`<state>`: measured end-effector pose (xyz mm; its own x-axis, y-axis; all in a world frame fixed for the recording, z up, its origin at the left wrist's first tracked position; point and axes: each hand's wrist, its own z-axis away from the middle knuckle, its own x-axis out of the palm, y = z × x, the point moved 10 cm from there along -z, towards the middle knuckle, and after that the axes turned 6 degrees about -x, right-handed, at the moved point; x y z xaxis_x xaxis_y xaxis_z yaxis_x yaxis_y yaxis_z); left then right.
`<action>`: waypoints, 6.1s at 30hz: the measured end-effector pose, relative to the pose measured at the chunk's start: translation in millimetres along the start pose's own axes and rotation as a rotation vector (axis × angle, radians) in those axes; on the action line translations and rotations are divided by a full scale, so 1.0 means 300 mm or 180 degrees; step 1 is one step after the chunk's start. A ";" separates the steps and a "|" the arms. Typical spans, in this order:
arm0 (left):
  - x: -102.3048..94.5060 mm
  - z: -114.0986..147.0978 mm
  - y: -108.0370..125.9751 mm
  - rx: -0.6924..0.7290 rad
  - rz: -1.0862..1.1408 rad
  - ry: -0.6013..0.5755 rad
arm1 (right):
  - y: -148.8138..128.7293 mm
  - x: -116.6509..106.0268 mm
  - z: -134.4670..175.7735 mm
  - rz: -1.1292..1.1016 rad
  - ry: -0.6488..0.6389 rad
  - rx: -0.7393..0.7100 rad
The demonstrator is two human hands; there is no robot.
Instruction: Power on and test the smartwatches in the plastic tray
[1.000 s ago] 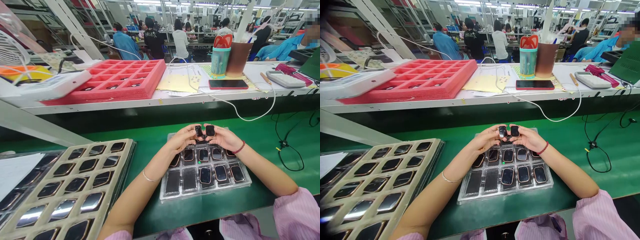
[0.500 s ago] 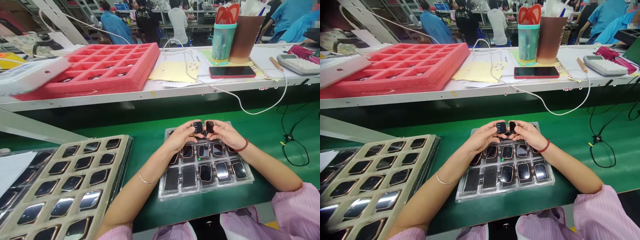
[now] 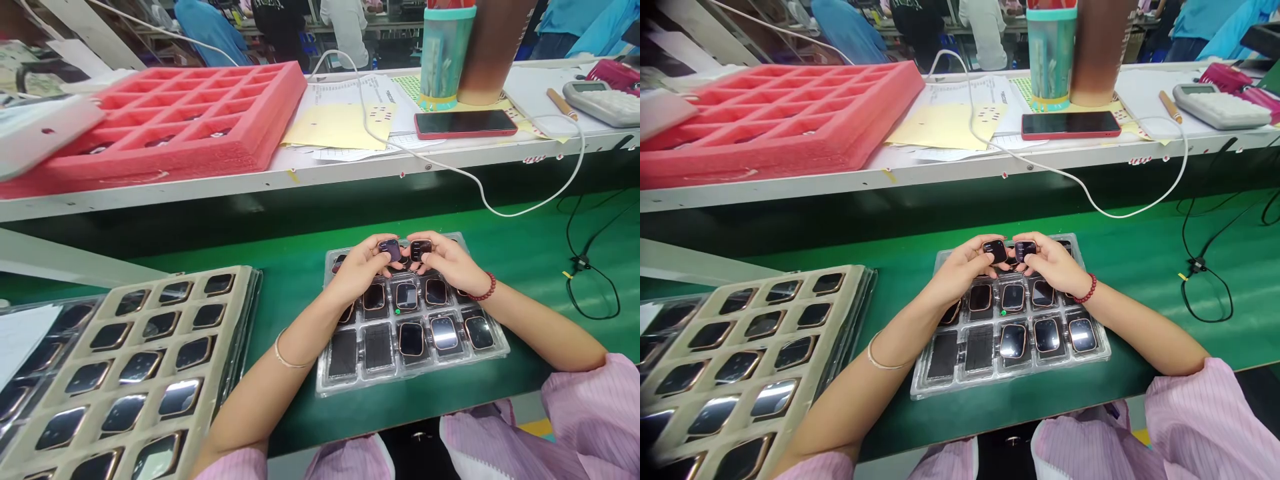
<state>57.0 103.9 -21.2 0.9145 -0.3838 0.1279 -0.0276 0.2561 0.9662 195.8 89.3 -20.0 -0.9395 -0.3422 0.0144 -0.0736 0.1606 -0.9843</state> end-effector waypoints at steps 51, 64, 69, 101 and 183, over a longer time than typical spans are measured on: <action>0.008 0.005 0.009 0.0231 -0.0430 0.0001 | -0.016 0.011 0.005 0.0248 -0.0010 0.0031; 0.013 0.002 0.002 0.0342 -0.0256 -0.0062 | -0.029 0.003 0.005 0.0268 0.0074 -0.0133; 0.005 0.004 0.003 0.0217 -0.0243 0.0007 | -0.029 0.000 0.009 0.0252 0.0072 -0.0076; 0.003 0.015 0.005 0.0142 -0.0174 0.0040 | -0.035 0.014 0.016 0.0090 -0.0010 -0.0097; 0.006 0.013 0.020 0.0412 -0.0284 0.0016 | -0.047 0.030 0.017 0.0386 -0.0230 -0.0413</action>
<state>56.9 101.1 -14.3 0.9177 -0.3954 0.0396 0.0022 0.1047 0.9945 190.1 79.4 -6.9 -0.9180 -0.3780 -0.1203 -0.0081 0.3212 -0.9470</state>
